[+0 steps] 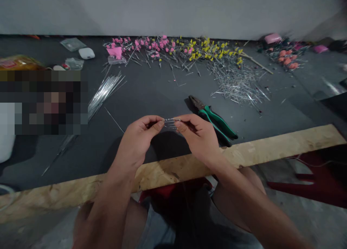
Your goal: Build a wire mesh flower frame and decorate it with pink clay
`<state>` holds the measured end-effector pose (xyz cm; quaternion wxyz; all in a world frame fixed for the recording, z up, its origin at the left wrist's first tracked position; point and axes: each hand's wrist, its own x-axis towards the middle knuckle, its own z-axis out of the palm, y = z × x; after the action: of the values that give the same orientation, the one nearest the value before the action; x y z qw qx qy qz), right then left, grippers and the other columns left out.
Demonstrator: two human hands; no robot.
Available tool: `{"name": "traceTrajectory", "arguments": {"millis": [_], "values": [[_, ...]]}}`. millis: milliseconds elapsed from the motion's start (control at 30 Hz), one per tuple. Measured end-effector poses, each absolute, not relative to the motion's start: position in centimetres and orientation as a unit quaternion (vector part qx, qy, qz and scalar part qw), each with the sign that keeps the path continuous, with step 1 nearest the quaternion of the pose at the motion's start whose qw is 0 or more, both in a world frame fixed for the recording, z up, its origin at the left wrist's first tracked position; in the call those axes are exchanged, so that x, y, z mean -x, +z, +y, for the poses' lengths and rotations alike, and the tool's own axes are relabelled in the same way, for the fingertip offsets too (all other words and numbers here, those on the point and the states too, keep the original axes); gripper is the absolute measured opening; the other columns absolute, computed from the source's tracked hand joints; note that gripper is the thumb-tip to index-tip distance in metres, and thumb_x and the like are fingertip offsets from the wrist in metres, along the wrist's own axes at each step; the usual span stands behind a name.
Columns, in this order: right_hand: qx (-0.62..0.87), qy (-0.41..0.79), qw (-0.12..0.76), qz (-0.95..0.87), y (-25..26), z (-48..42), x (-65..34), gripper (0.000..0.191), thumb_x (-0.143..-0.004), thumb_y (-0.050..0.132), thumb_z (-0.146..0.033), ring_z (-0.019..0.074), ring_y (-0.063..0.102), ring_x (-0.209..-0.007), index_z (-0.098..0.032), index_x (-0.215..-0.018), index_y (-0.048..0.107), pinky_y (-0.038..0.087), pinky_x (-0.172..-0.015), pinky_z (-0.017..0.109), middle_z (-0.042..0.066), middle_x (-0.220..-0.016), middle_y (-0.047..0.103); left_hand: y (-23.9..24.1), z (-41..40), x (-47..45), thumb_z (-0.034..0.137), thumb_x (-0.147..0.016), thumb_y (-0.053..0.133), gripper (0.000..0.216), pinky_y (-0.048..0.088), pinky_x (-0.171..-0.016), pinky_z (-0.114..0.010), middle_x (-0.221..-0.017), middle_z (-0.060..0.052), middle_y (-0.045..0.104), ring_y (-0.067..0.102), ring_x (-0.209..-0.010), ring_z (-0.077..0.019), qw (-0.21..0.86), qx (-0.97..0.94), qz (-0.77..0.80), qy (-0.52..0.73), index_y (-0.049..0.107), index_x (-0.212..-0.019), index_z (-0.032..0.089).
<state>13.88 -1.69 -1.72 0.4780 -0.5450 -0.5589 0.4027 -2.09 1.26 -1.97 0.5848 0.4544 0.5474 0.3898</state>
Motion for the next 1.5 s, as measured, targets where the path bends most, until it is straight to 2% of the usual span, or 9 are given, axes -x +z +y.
{"name": "traceTrajectory", "arguments": {"millis": [367,800,1033,1200,1500], "values": [[0.556,0.426,0.481,-0.528,-1.0,-1.5,-14.4,0.011,-0.084,0.062,-0.027,0.0095,0.063,-0.067,-0.019,-0.089,0.069,0.049,-0.061,0.022,-0.001,-0.076,0.070,-2.3,1.1,2.0,0.024,-0.075,0.070,0.008,0.037,-0.081,-0.027,-0.083,0.004,0.068,0.056,-0.082,-0.0118,0.592,-0.451,0.532,0.405,0.072,-0.082,0.026],[0.520,0.479,0.499,-0.502,-0.8,-1.1,-14.2,0.011,-0.082,0.065,-0.028,0.0093,0.060,-0.064,-0.018,-0.086,0.068,0.048,-0.063,0.024,-0.003,-0.066,0.064,-1.3,0.6,2.1,0.018,-0.073,0.069,0.004,0.036,-0.074,-0.024,-0.073,0.004,0.060,0.050,-0.072,-0.0094,0.661,-0.379,0.474,0.442,0.070,-0.075,0.021],[0.501,0.498,0.512,-0.490,-0.5,-1.0,-13.9,0.012,-0.081,0.066,-0.030,0.0090,0.060,-0.062,-0.019,-0.085,0.068,0.049,-0.063,0.024,-0.003,-0.066,0.064,-0.7,0.4,2.4,0.021,-0.074,0.068,0.002,0.037,-0.073,-0.025,-0.073,0.003,0.059,0.048,-0.070,-0.0108,0.626,-0.412,0.492,0.443,0.069,-0.076,0.020],[0.479,0.536,0.526,-0.455,-0.7,-0.5,-13.4,0.013,-0.080,0.067,-0.032,0.0088,0.060,-0.062,-0.020,-0.086,0.068,0.051,-0.062,0.026,-0.002,-0.075,0.065,-0.6,0.0,2.4,0.025,-0.077,0.067,0.006,0.038,-0.074,-0.024,-0.078,0.002,0.059,0.048,-0.073,-0.0113,0.580,-0.433,0.507,0.469,0.069,-0.081,0.021],[0.455,0.573,0.534,-0.424,-1.2,-0.3,-12.9,0.018,-0.081,0.066,-0.032,0.0093,0.059,-0.064,-0.020,-0.094,0.065,0.054,-0.063,0.026,-0.002,-0.075,0.065,-0.7,0.2,2.6,0.023,-0.077,0.065,0.004,0.035,-0.068,-0.024,-0.077,0.002,0.055,0.043,-0.070,-0.0111,0.572,-0.435,0.523,0.459,0.066,-0.077,0.019]]}}
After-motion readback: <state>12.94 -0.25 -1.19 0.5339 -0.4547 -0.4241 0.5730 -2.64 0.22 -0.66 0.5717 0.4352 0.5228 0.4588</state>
